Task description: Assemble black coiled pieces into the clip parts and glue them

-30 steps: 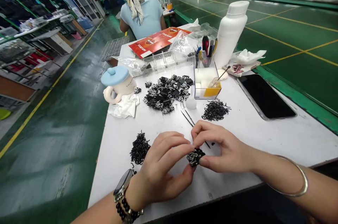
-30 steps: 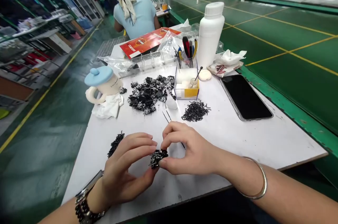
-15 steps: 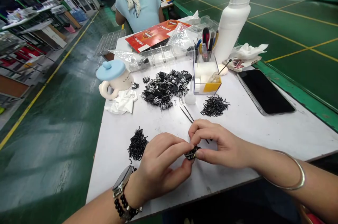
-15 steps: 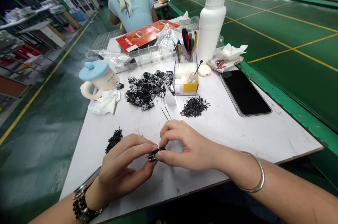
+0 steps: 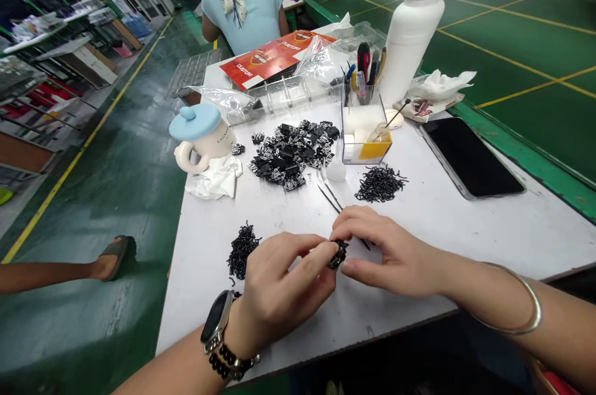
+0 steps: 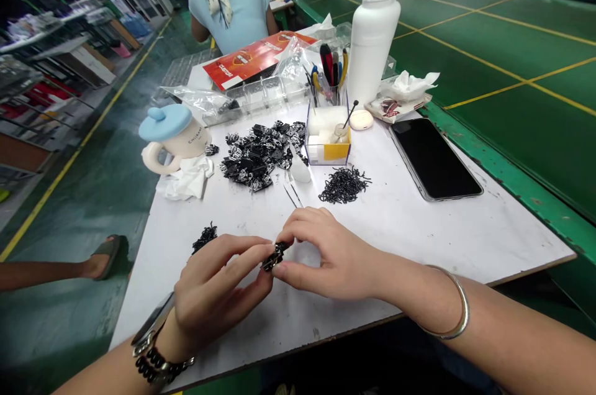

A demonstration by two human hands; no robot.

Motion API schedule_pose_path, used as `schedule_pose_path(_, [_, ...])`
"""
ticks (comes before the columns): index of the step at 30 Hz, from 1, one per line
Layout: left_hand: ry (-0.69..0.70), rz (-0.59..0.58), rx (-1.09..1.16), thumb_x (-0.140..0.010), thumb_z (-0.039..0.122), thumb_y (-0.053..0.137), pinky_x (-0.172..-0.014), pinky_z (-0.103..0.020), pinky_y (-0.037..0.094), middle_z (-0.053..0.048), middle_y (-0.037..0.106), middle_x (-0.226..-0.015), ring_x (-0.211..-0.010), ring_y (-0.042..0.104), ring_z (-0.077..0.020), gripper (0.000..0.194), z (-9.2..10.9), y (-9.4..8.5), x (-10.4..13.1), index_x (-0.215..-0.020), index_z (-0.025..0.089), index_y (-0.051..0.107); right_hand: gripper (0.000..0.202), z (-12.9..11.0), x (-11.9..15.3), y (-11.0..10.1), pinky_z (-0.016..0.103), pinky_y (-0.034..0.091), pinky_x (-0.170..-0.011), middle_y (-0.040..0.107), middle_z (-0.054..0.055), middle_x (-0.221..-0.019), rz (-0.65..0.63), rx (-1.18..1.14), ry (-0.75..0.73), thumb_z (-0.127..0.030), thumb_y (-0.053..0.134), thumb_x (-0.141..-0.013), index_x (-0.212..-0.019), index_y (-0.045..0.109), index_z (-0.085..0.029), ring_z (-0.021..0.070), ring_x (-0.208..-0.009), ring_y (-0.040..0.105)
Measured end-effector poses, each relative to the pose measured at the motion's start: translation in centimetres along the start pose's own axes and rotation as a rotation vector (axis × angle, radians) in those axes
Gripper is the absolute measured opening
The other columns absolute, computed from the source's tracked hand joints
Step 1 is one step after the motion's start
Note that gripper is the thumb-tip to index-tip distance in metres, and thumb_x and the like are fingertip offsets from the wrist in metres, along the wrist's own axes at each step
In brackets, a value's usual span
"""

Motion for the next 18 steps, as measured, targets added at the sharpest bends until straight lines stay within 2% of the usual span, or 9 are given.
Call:
schedule_pose_path(3, [0.069, 0.03, -0.108, -0.07, 0.007, 0.068, -0.056, -0.027, 0.05, -0.007, 0.069, -0.082, -0.066, 0.062, -0.0154, 0.027, 0.7, -0.4, 0.2, -0.096, 0.012, 0.062, 0.021, 0.2, -0.1, 0.6, 0.033, 0.034, -0.077, 0.049, 0.002, -0.085, 0.005, -0.012, 0.054, -0.033, 0.061, -0.082, -0.094, 0.052, -0.018, 0.0154, -0.081, 0.045])
schedule_pose_path(7, [0.126, 0.023, -0.189, -0.074, 0.013, 0.068, -0.054, -0.029, 0.05, -0.009, 0.068, -0.079, -0.065, 0.062, -0.0175, 0.025, 1.3, -0.2, 0.5, -0.098, 0.009, 0.063, 0.017, 0.6, 0.0, 1.1, 0.034, 0.034, -0.076, 0.048, 0.002, -0.085, 0.036, -0.001, 0.162, -0.028, 0.055, -0.081, -0.093, 0.049, -0.017, 0.0158, -0.08, 0.042])
schedule_pose_path(12, [0.184, -0.007, -0.247, -0.075, 0.009, 0.064, -0.053, -0.031, 0.049, -0.012, 0.067, -0.082, -0.066, 0.062, -0.0185, 0.027, 1.8, 0.5, 0.9, -0.102, 0.006, 0.062, 0.018, 0.7, 0.1, 1.7, 0.037, 0.034, -0.078, 0.05, 0.003, -0.089, 0.025, -0.044, 0.214, -0.021, 0.048, -0.079, -0.097, 0.048, -0.017, 0.0174, -0.083, 0.041])
schedule_pose_path(18, [0.183, -0.025, -0.219, -0.072, 0.006, 0.068, -0.053, -0.032, 0.049, -0.012, 0.066, -0.076, -0.065, 0.06, -0.0196, 0.03, 1.8, 0.8, 0.8, -0.101, 0.004, 0.062, 0.016, 1.0, 0.2, 2.0, 0.04, 0.033, -0.078, 0.05, 0.004, -0.089, -0.004, -0.054, 0.241, -0.022, 0.042, -0.081, -0.095, 0.047, -0.016, 0.0189, -0.083, 0.041])
Point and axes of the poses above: each hand's wrist, its own x-axis away from the middle knuckle, its own y-axis out of the palm, z = x × y, the point moved 10 cm from there along -x, towards the middle knuckle
